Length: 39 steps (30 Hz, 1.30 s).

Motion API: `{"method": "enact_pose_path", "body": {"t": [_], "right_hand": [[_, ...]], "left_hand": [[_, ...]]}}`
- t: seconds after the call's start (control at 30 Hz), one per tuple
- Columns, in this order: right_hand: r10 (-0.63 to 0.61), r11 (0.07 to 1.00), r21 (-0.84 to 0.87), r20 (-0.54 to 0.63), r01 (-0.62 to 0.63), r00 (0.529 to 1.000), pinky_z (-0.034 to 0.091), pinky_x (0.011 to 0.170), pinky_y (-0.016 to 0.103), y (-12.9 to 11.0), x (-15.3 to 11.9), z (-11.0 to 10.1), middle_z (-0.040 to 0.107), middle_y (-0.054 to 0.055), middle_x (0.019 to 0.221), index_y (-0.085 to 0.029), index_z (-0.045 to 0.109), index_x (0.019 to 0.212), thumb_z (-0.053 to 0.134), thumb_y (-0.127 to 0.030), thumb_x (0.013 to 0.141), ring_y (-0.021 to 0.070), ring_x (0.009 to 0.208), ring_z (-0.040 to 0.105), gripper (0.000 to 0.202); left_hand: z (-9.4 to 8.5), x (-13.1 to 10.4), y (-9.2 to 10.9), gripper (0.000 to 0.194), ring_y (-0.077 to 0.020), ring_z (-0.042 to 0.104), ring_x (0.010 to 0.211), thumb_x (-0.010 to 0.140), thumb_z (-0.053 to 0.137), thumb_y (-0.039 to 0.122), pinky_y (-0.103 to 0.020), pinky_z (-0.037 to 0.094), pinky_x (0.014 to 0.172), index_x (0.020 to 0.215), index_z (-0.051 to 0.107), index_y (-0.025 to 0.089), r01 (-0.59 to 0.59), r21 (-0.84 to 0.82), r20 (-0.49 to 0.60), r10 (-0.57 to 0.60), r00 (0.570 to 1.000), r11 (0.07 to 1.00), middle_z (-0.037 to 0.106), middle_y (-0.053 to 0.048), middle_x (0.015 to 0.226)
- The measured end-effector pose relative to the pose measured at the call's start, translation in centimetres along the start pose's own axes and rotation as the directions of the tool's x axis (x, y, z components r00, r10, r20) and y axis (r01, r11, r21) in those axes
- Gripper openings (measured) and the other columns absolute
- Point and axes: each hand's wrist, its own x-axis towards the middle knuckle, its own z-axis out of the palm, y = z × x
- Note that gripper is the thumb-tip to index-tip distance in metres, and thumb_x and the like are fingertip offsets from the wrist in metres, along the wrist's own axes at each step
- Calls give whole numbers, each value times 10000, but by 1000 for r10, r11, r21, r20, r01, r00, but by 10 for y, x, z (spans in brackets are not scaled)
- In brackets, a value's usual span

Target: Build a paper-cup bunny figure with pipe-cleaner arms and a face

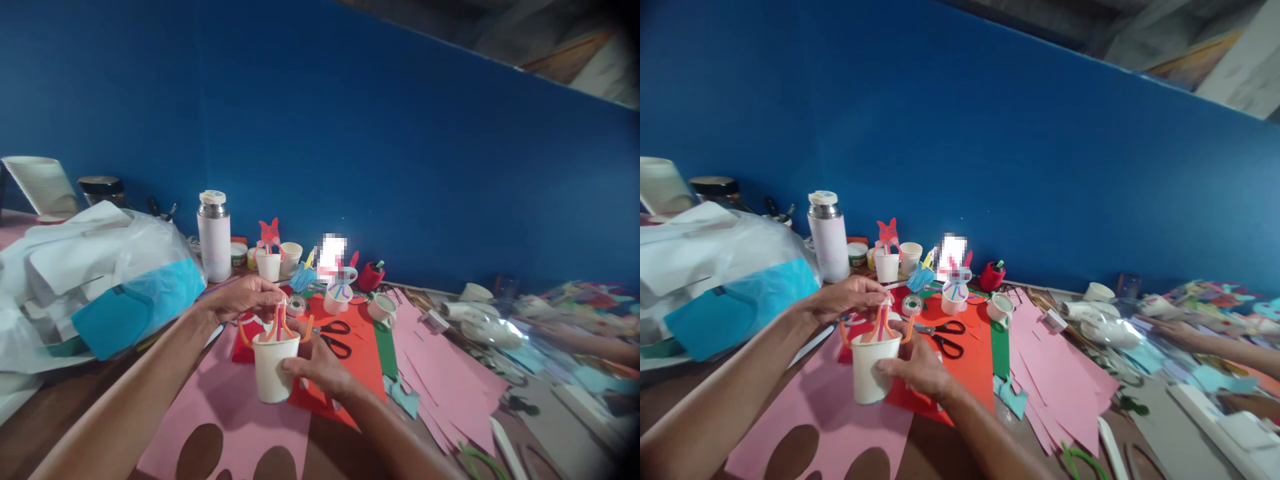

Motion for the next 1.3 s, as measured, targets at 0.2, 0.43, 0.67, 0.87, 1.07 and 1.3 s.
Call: {"method": "enact_pose_path", "body": {"t": [0.2,0.43,0.67,0.87,1.07,1.3], "right_hand": [[-19,999,25,0,19,1000,446,802,366,3,1,0,631,24,966,-242,409,1149,726,-329,592,201,869,603,647],[2,1000,-8,-45,-3,999,459,776,346,0,-1,3,627,18,959,-240,434,1125,727,-273,587,192,868,599,614],[21,990,140,-13,-19,1000,446,748,310,5,-1,2,641,29,887,-203,413,1148,723,-281,593,171,791,608,641],[16,978,209,36,-23,999,432,761,325,7,-1,1,631,47,936,-195,427,1147,719,-287,596,188,830,596,630],[36,977,213,-18,-31,999,430,774,335,19,0,-3,632,43,924,-204,375,1198,720,-257,615,179,820,601,680],[-19,986,163,-45,26,999,434,811,353,24,2,0,621,59,986,-209,360,1221,721,-305,622,196,895,590,707]], "left_hand": [[-2,-3,3,293,-110,553,555,689,623,387,-211,421,546,792,664,116,-7,23,42,6,999,1000,633,-60,643],[-3,-4,4,273,-103,536,537,682,628,383,-198,410,535,749,677,123,-18,141,7,17,1000,990,616,-45,582],[-4,-5,3,319,-118,545,541,738,560,406,-217,414,543,677,638,103,-48,86,80,41,996,995,601,-49,581],[-6,-7,5,294,-125,556,543,766,541,364,-211,399,527,685,636,98,-44,53,113,38,993,998,608,-58,592],[-9,-1,-7,248,-134,565,554,769,548,317,-235,423,563,714,640,93,-46,-19,135,48,990,999,620,-68,619],[-19,10,-36,385,-221,603,724,849,387,366,-327,447,656,859,646,81,37,-461,192,59,980,887,666,-119,789]]}}
